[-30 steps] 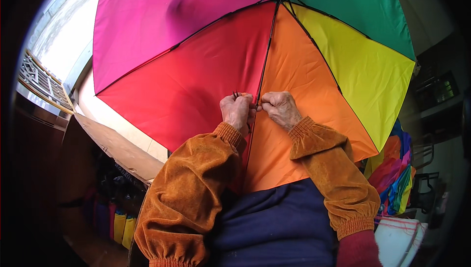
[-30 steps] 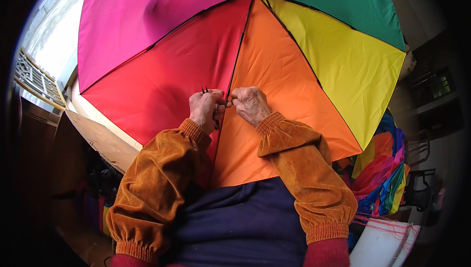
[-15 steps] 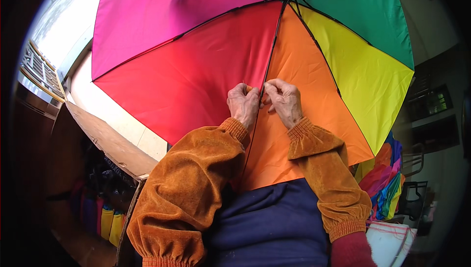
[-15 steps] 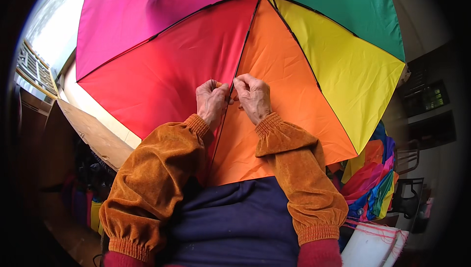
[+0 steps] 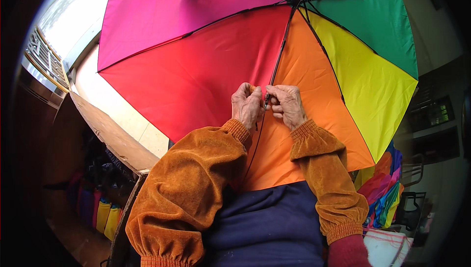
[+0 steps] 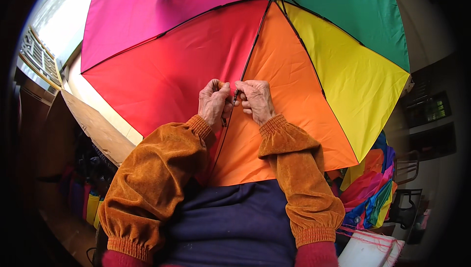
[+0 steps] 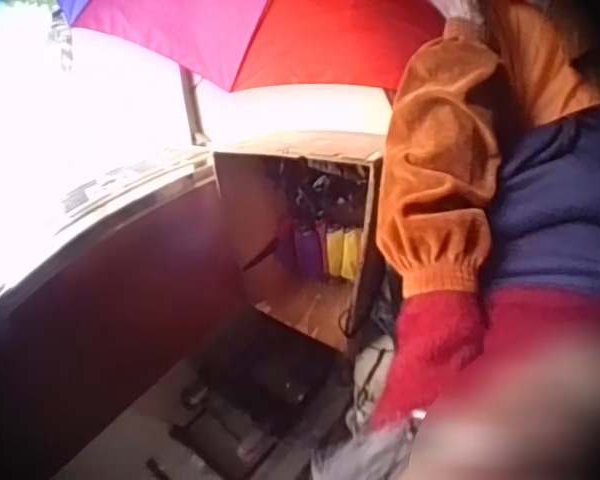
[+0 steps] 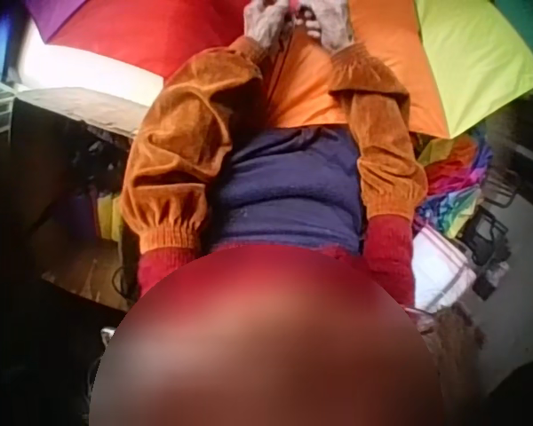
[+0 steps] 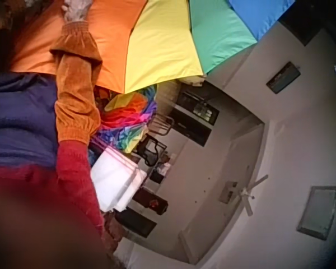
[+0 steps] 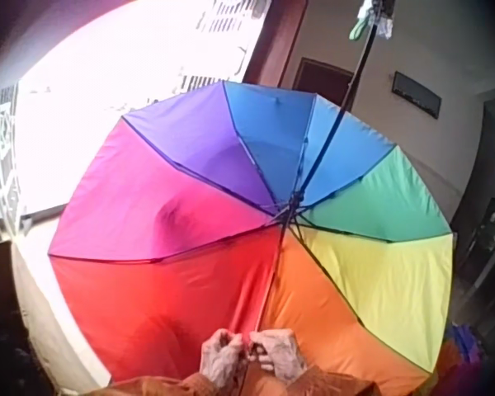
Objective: Sewing the fabric of a rainbow umbrella to its frame ribs using a needle and thread.
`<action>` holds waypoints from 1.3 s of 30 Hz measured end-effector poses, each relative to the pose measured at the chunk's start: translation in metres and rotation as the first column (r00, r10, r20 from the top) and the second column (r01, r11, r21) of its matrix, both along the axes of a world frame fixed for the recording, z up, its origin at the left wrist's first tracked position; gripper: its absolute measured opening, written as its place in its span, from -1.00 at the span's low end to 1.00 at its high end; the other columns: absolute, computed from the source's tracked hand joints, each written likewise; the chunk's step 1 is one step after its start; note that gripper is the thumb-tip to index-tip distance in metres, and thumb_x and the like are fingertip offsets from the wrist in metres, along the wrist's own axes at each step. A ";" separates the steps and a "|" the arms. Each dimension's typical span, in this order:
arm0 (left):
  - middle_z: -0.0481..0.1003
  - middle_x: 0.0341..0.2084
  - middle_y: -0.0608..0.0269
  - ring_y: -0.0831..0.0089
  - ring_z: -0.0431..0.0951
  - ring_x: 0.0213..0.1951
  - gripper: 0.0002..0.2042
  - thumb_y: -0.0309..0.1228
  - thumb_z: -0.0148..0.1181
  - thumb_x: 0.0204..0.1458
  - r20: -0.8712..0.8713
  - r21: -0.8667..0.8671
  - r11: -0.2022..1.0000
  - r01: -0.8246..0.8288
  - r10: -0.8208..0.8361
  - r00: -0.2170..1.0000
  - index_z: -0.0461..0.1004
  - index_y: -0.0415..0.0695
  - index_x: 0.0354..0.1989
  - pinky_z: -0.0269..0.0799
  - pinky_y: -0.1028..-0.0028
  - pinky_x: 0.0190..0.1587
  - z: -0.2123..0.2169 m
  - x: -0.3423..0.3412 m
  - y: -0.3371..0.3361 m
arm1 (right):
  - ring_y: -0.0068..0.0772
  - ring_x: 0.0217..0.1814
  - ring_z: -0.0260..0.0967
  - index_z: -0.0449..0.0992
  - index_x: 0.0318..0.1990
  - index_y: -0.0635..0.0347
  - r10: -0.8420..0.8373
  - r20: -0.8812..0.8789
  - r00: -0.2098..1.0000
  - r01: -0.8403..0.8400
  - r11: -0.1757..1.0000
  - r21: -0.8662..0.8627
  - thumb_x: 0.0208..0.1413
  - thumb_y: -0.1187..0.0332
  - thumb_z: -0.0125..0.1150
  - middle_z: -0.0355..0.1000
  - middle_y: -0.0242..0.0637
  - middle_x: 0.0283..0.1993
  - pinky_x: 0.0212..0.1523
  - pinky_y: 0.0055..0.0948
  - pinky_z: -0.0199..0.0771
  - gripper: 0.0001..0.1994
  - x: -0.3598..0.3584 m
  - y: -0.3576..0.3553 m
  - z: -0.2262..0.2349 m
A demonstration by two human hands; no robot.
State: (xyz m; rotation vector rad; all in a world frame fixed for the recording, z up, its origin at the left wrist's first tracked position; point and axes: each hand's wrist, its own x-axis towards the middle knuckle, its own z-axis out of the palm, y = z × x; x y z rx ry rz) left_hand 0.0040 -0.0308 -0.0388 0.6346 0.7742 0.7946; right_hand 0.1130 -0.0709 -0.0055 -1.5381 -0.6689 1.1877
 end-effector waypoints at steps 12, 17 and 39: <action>0.36 -0.74 0.23 0.67 0.14 -0.82 -0.87 -0.40 -0.04 0.09 0.000 0.000 1.000 0.028 -0.028 1.000 0.20 -0.07 -0.47 -0.02 0.66 -0.82 0.001 -0.003 0.000 | -0.79 -0.83 -0.03 0.31 -0.61 0.17 0.031 -0.030 0.999 -0.031 0.999 0.016 0.04 0.32 0.10 0.16 -0.50 -0.72 -0.87 -0.74 -0.12 -0.76 0.004 -0.001 0.000; 0.36 -0.73 0.20 0.67 0.16 -0.81 -0.86 -0.41 -0.06 0.09 0.012 0.000 0.999 0.053 -0.053 0.999 0.19 -0.08 -0.48 -0.01 0.66 -0.82 0.000 -0.006 0.001 | -0.80 -0.82 -0.04 0.32 -0.60 0.17 0.022 -0.028 0.999 -0.021 0.999 0.025 0.03 0.33 0.11 0.13 -0.53 -0.72 -0.87 -0.74 -0.13 -0.77 0.003 -0.001 -0.002; 0.38 -0.71 0.24 0.70 0.16 -0.80 -0.86 -0.43 0.00 0.06 -0.021 0.052 0.986 0.157 -0.156 0.988 0.23 -0.09 -0.51 -0.01 0.67 -0.81 0.004 -0.005 0.004 | -0.80 -0.81 -0.01 0.35 -0.59 0.18 0.009 0.018 1.000 -0.010 0.999 0.044 0.04 0.37 0.08 0.14 -0.54 -0.73 -0.86 -0.75 -0.09 -0.80 0.002 -0.004 -0.001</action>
